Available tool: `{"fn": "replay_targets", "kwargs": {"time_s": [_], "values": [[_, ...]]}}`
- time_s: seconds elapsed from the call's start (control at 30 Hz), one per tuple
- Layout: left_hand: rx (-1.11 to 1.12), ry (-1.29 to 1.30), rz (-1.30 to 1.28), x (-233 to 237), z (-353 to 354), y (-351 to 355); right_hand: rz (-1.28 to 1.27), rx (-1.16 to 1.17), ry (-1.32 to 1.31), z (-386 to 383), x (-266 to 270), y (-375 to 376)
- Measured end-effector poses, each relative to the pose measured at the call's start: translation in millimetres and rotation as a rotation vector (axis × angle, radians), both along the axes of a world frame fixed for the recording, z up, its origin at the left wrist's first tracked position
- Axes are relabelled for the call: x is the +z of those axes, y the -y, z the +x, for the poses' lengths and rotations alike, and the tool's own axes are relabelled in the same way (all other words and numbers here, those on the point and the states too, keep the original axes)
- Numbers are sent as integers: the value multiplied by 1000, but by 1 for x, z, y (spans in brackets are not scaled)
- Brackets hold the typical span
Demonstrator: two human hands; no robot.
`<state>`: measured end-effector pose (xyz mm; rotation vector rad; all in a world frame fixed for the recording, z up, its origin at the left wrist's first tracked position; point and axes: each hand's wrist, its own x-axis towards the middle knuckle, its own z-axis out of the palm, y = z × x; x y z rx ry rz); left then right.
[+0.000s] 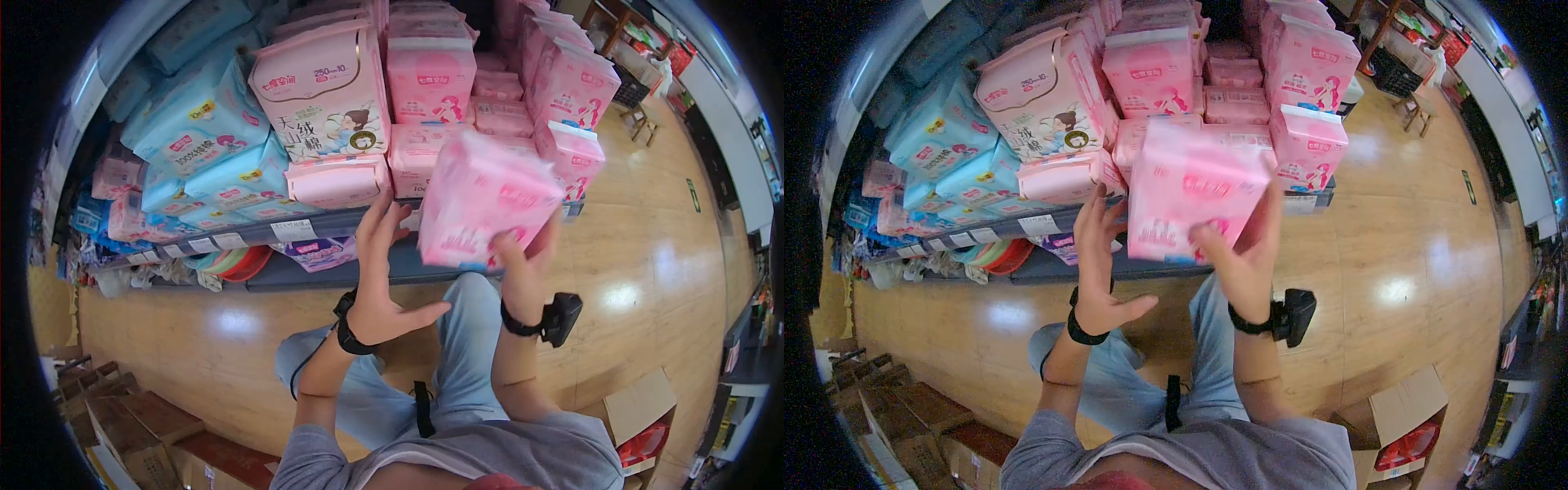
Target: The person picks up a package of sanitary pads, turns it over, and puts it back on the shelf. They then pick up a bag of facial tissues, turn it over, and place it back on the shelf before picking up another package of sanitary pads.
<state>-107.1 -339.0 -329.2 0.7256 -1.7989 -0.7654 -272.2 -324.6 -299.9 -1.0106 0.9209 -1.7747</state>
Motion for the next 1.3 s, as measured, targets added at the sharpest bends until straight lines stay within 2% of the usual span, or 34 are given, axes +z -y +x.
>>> {"fn": "replay_targets", "kwargs": {"time_s": [0.03,0.17,0.23,0.27,0.33,0.47,0.53,0.57,0.63,0.67,0.7,0.77,0.97,1.3], "values": [[1,0,-2,0,1,0,-48,-100,-6,-1,5,8],[-46,-11,9,-4,1,-1,-227,-104,-177,-3,12,64],[-59,-17,-1,-4,0,-1,-334,-60,-673,-1,14,85],[-58,-17,6,-4,0,-2,-338,-64,-672,0,13,86],[-56,-19,14,-3,0,-1,-315,-165,-833,3,13,85],[-38,-47,65,-5,-1,-2,-321,-181,-726,0,14,73],[-31,-54,62,-6,-1,0,-425,-440,-961,-19,10,65],[-29,-50,53,-5,0,1,-423,-438,-963,-29,12,59],[-22,-48,48,-5,1,1,-289,-496,-1374,-43,22,43],[-37,-16,68,-4,1,1,-181,-494,-1459,-44,21,40],[-54,16,87,-4,1,1,-181,-493,-1460,-44,18,40],[-76,37,93,-2,-1,1,-51,-387,-1615,-46,12,42],[-85,85,96,-1,-5,1,-102,-437,-1695,-45,3,56],[-63,97,87,-4,-4,0,-186,-375,-1656,-60,16,43]]}}
